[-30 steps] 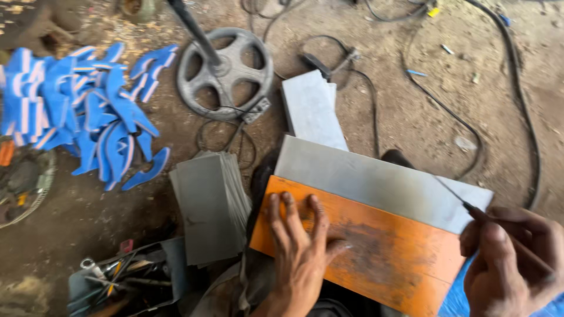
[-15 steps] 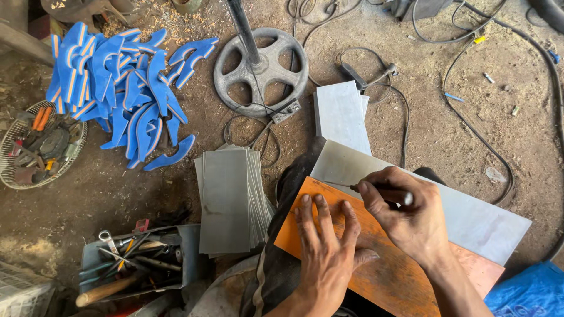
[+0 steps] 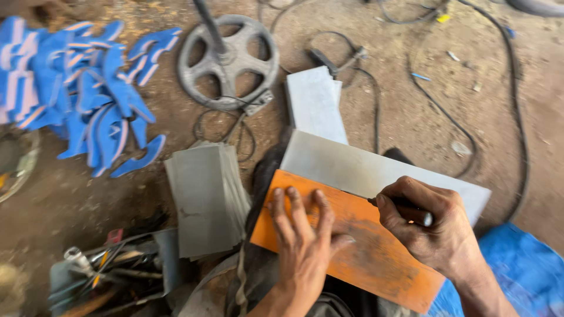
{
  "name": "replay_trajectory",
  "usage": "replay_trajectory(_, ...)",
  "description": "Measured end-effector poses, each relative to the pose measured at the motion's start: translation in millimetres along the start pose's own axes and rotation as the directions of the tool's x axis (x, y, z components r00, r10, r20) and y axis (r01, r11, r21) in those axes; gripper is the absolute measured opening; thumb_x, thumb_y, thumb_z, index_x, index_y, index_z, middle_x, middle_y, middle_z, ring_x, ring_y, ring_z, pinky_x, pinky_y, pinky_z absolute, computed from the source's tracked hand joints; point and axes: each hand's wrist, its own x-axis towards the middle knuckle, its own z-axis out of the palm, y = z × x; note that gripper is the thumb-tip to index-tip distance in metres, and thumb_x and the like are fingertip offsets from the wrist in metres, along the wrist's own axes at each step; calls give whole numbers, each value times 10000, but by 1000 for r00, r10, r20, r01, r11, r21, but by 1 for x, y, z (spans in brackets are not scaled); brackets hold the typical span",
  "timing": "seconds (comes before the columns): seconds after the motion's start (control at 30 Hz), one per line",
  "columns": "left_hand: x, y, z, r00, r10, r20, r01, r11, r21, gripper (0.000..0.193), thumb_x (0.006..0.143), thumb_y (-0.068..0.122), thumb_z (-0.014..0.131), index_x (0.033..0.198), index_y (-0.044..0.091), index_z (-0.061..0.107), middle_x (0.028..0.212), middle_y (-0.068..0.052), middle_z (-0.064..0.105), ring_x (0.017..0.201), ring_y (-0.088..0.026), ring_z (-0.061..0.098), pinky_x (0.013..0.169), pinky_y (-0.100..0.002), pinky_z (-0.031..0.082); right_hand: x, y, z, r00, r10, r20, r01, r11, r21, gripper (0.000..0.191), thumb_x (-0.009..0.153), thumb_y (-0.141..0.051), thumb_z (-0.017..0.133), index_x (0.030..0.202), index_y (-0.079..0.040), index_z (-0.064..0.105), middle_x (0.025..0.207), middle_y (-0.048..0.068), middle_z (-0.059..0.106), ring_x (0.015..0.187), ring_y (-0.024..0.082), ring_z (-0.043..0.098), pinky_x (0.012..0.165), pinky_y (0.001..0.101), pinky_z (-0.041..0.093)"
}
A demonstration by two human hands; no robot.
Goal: The person sits on the floor and repeatedly scrapes the edges of rectangular plastic sheets using a small metal tool. They hold each sheet on an orange board, scrape along the edges, then place the sheet aside and pick up the next one from a nearby stack.
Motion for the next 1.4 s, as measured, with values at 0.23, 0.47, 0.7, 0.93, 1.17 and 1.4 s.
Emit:
replay_trajectory(0.23, 2, 7, 6, 999, 14, 29, -17, 992, 122, 919, 748, 560, 757, 1403, -11, 456, 1399, -455, 170, 1324, -642, 148, 1022, -775, 316, -59, 54, -72, 968, 185, -170, -205, 973, -107, 60, 809, -58, 747, 858, -30, 727, 565, -4, 574, 485, 41, 447, 426, 269, 348)
replay_trajectory(0.47, -1, 14, 7, 999, 30, 35, -34, 992, 119, 905, 744, 555, 749, 1404, 0, 475, 1435, -431, 120, 1343, -625, 158, 1042, -759, 323, -97, 89, -103, 915, 273, -298, -312, 946, -92, 66, 856, -73, 739, 891, -20, 721, 610, -4, 564, 541, 41, 444, 464, 254, 347)
replay_trajectory(0.7, -2, 18, 7, 998, 11, 54, -17, 995, 96, 910, 728, 573, 746, 1391, 10, 479, 1452, -396, 92, 1355, -613, 146, 1046, -761, 309, -108, 97, -109, 890, 347, -296, -369, 929, -21, 72, 862, -77, 739, 870, -6, 728, 596, 17, 551, 535, 57, 426, 467, 261, 342)
replay_trajectory(0.93, 2, 5, 18, 955, 244, 172, -272, 948, 163, 800, 731, 529, 713, 1399, 117, 558, 1618, -189, 255, 1502, -454, 152, 1032, -849, 92, -94, 77, -111, 950, 83, -302, -108, 992, -68, 236, 890, -147, 736, 1093, -26, 729, 874, -8, 751, 792, 61, 674, 668, 262, 538)
replay_trajectory(1.17, -76, -4, 47, 946, 322, 29, -310, 929, -202, 504, 847, 403, 817, 1138, 39, 625, 1315, -211, 518, 1310, -447, 437, 1058, -852, 148, -18, 63, -68, 960, -257, -115, 199, 908, -368, 357, 921, -193, 718, 1260, -86, 692, 1023, 91, 723, 829, 272, 658, 733, 365, 534)
replay_trajectory(1.4, -70, 3, 24, 983, -144, 115, 181, 662, -727, 524, 965, 232, 688, 1389, 3, 482, 1327, -209, 565, 1194, -345, 622, 969, -473, 566, 18, 30, -41, 970, -234, -62, 215, 950, -227, 188, 899, -174, 731, 1059, -76, 742, 1009, 109, 772, 821, 217, 724, 720, 359, 560)
